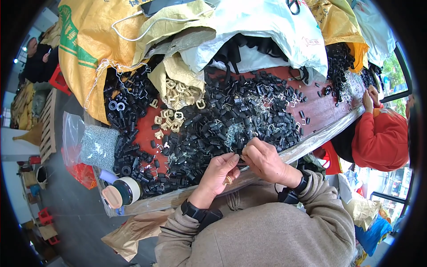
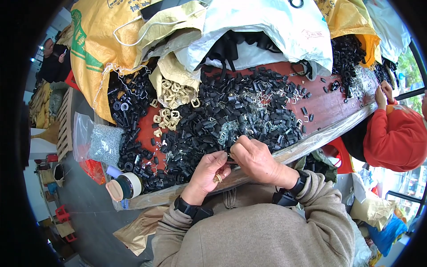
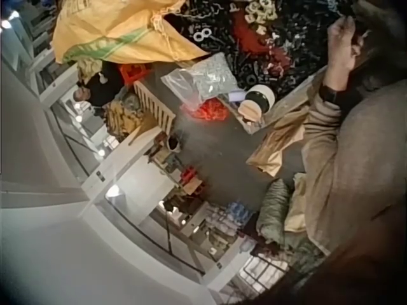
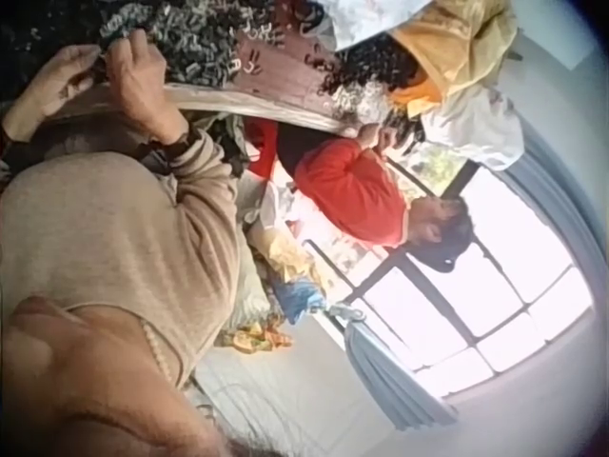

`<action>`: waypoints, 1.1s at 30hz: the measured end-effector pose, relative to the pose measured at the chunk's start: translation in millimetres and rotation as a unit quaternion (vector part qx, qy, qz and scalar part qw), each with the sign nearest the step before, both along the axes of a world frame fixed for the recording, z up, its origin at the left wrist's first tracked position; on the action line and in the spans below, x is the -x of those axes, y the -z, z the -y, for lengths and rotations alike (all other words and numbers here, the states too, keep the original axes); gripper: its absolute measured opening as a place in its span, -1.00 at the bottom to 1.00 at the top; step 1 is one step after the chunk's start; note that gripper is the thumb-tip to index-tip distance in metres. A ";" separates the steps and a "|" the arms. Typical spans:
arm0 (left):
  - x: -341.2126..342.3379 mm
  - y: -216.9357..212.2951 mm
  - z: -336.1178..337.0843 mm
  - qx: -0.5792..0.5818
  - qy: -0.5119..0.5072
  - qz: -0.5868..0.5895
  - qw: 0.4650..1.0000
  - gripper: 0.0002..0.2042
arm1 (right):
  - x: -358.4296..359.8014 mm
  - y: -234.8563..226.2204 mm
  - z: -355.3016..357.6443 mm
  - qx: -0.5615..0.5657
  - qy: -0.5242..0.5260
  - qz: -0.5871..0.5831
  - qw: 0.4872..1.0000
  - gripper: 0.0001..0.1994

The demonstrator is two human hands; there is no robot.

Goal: The person assembles components by hand, picking up a black plastic housing and a beige insert from the table. They press the beige insert into the black housing and then place the completed unit back onto the table.

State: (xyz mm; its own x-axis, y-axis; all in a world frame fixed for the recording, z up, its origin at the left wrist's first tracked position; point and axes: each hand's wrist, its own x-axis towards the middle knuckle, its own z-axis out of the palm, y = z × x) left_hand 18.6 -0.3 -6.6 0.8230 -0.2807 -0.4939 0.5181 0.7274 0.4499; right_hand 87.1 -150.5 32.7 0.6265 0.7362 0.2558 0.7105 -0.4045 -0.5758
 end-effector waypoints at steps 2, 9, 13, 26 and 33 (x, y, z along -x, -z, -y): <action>-0.6 -0.5 -1.7 -0.006 0.011 -0.005 1.000 -0.83 | -1.5 1.9 0.8 -0.037 -0.003 -0.068 0.997 -0.89; -1.0 -4.6 -10.8 0.022 -0.069 0.029 0.997 -0.76 | -2.7 -1.0 -4.6 -0.126 -0.008 -0.157 0.980 -0.88; 3.3 -3.1 -32.4 0.088 -0.169 0.029 0.981 -0.72 | -11.5 -4.2 -8.0 -0.100 -0.093 -0.152 0.979 -0.85; -1.7 -7.9 -32.2 0.089 -0.288 0.008 0.953 -0.67 | 5.8 9.8 -56.1 -0.114 -0.141 -0.200 0.963 -0.79; -1.9 -5.5 -29.7 0.099 -0.292 0.008 0.951 -0.69 | 11.1 1.0 -50.3 -0.074 -0.080 -0.151 0.983 -0.82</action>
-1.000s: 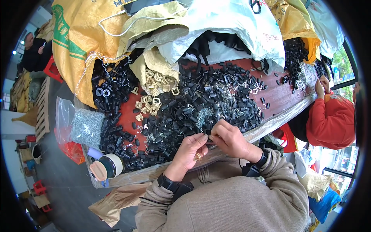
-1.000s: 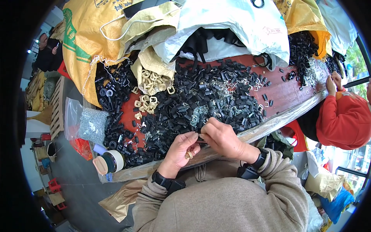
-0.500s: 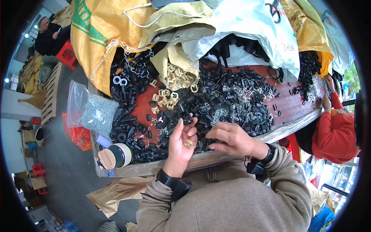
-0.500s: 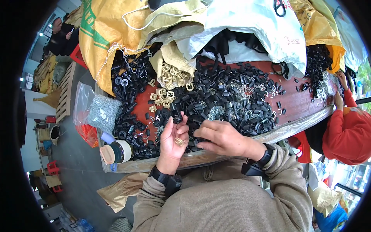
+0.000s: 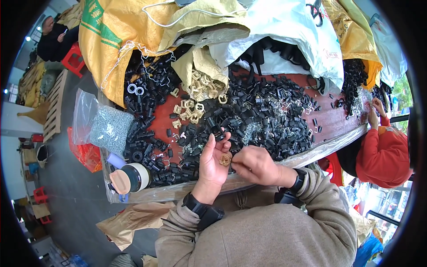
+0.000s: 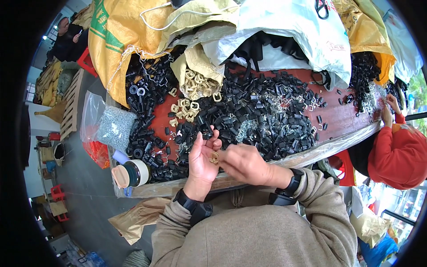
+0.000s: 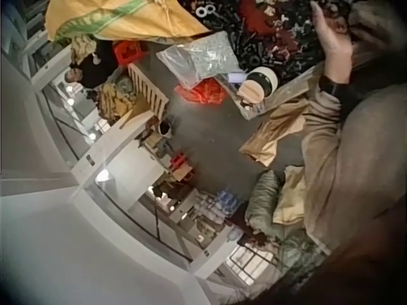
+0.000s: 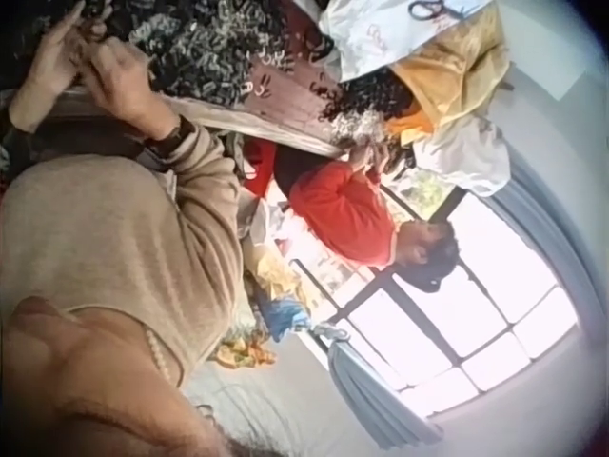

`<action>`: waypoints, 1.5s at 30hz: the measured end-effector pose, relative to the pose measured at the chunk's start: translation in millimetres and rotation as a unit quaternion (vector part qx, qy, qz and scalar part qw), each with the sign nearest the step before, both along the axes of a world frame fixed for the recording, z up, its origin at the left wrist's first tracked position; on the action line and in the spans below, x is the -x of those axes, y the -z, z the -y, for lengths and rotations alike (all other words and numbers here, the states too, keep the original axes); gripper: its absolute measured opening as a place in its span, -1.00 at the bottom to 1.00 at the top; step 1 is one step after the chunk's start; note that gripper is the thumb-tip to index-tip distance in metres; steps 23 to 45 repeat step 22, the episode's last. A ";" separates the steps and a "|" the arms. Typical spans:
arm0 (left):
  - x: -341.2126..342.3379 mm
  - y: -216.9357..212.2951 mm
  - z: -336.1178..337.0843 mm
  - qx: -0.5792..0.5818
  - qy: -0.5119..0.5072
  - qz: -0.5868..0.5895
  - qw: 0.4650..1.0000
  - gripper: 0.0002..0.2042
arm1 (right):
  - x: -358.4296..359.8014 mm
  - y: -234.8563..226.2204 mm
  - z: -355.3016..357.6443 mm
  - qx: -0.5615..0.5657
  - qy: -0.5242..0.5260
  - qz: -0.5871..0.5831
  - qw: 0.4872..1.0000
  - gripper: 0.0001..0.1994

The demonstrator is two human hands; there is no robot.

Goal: The person assembles components by hand, picking up a black plastic housing and a beige insert from the table. They press the beige insert into the black housing and then place the completed unit back onto the table.

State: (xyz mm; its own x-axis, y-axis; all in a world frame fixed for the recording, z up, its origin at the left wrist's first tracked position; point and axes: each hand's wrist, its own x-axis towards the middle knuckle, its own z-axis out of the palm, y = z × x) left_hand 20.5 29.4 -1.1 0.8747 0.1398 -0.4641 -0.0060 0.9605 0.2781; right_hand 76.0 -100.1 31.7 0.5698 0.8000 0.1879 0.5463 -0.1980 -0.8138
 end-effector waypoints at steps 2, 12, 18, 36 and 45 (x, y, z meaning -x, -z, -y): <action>0.0 2.0 1.9 -0.003 0.005 0.007 1.000 -0.69 | 4.4 4.0 0.7 -0.022 -0.035 0.181 0.983 -0.84; 3.4 -8.5 13.0 -0.049 0.036 -0.008 0.998 -0.75 | -23.2 -9.0 26.6 -0.071 -0.011 -0.117 0.991 -0.90; 5.5 -7.9 19.6 -0.066 0.150 0.016 0.986 -0.80 | -33.2 -18.0 30.6 -0.162 0.041 -0.311 0.936 -0.87; 6.5 -5.1 18.5 -0.077 0.182 0.039 0.979 -0.79 | -34.8 -10.6 31.5 -0.145 0.025 -0.270 0.952 -0.90; 6.5 -5.1 18.5 -0.077 0.182 0.039 0.979 -0.79 | -34.8 -10.6 31.5 -0.145 0.025 -0.270 0.952 -0.90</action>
